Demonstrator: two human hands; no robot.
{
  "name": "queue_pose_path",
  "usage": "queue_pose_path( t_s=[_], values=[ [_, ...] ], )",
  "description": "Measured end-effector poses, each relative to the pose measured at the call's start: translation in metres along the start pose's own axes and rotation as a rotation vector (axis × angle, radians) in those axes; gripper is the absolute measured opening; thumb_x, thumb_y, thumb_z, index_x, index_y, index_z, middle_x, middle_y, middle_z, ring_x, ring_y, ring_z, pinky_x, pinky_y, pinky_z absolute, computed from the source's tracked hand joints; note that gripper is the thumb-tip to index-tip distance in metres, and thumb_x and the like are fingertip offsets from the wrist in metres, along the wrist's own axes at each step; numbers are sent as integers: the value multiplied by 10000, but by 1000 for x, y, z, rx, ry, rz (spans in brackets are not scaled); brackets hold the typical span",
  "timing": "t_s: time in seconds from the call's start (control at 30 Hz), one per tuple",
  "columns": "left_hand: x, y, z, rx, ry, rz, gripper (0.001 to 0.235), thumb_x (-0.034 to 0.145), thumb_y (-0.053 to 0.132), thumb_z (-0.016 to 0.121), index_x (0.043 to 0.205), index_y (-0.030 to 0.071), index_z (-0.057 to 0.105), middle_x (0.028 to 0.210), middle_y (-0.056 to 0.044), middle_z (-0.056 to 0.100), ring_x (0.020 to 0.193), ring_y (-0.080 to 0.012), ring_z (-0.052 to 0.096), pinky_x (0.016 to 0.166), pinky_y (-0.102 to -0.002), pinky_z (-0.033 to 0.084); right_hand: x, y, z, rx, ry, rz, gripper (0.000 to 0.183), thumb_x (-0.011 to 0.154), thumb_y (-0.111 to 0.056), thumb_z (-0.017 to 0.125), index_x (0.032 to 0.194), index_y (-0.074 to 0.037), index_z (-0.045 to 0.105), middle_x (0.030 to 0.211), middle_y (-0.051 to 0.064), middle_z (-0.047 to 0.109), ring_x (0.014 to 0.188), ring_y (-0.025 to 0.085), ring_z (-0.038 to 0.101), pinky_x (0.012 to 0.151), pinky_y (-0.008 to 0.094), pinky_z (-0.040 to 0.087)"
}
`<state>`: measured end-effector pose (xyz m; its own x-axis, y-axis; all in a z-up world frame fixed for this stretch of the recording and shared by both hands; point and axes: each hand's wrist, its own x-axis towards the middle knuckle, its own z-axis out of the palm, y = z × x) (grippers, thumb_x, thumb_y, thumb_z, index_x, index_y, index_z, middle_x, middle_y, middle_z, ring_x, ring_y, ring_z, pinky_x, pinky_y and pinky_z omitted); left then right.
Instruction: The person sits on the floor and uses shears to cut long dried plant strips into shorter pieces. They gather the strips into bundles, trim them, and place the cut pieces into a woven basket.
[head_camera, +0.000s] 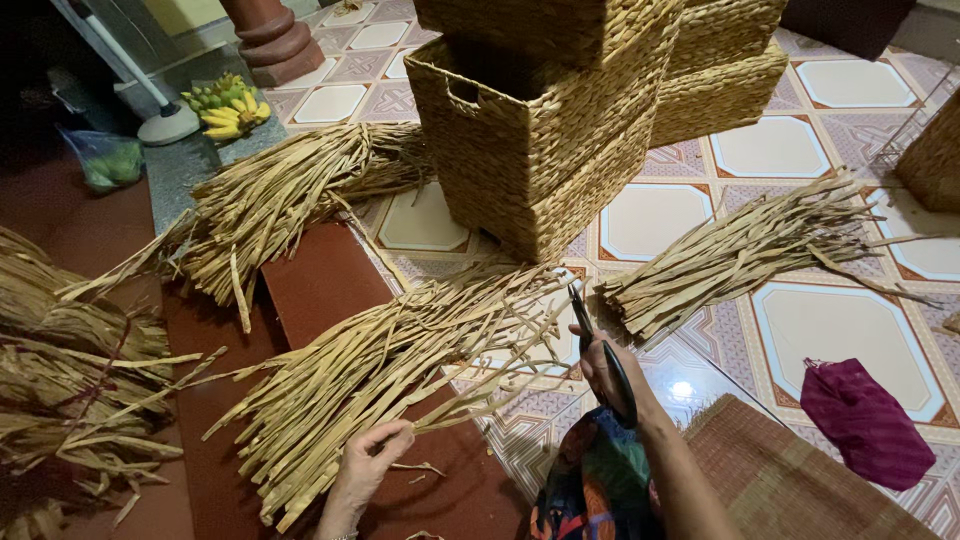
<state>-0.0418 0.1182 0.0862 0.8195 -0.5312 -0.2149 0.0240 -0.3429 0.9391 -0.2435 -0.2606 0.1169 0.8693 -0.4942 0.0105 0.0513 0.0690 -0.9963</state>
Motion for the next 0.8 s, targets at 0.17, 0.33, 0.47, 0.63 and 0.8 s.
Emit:
queue_pose_path(
  t_s=[0.17,0.33,0.47,0.63,0.8],
  values=[
    [-3,8,-2,53,26,-74,356,813,320,788,1094,103,810,1081,-110,830,1024,-192,763,932,-355,597,-9,-6,5,2,72,-72,636,1038,-505,418,1271,55,611,556,-27,456,423,66,392,392,230,310],
    [-1,-3,-4,-10,45,-123,414,862,363,780,1155,76,834,890,-79,700,838,-165,588,771,-332,461,-20,-25,5,-29,94,-27,672,1045,-521,350,1257,49,637,552,-2,464,423,84,391,401,254,325],
    [7,-18,-4,-262,23,-153,504,835,384,766,1171,9,775,753,-57,674,720,-155,573,732,-308,521,-26,-29,10,34,-129,56,766,1003,-605,272,1379,5,544,672,27,541,532,112,482,493,276,421],
    [13,-27,0,-404,-7,-174,548,871,398,753,1146,-76,756,742,-27,612,695,-144,500,748,-277,476,-22,-23,28,132,-360,106,899,950,-705,218,1505,-34,440,854,41,630,759,132,583,741,272,502],
    [14,-23,6,-498,-16,-184,399,843,379,734,991,9,747,733,-15,613,677,-129,486,693,-271,431,-10,-27,51,385,-509,133,964,909,-748,186,1520,-39,412,864,53,611,720,162,552,666,290,459]
  ],
)
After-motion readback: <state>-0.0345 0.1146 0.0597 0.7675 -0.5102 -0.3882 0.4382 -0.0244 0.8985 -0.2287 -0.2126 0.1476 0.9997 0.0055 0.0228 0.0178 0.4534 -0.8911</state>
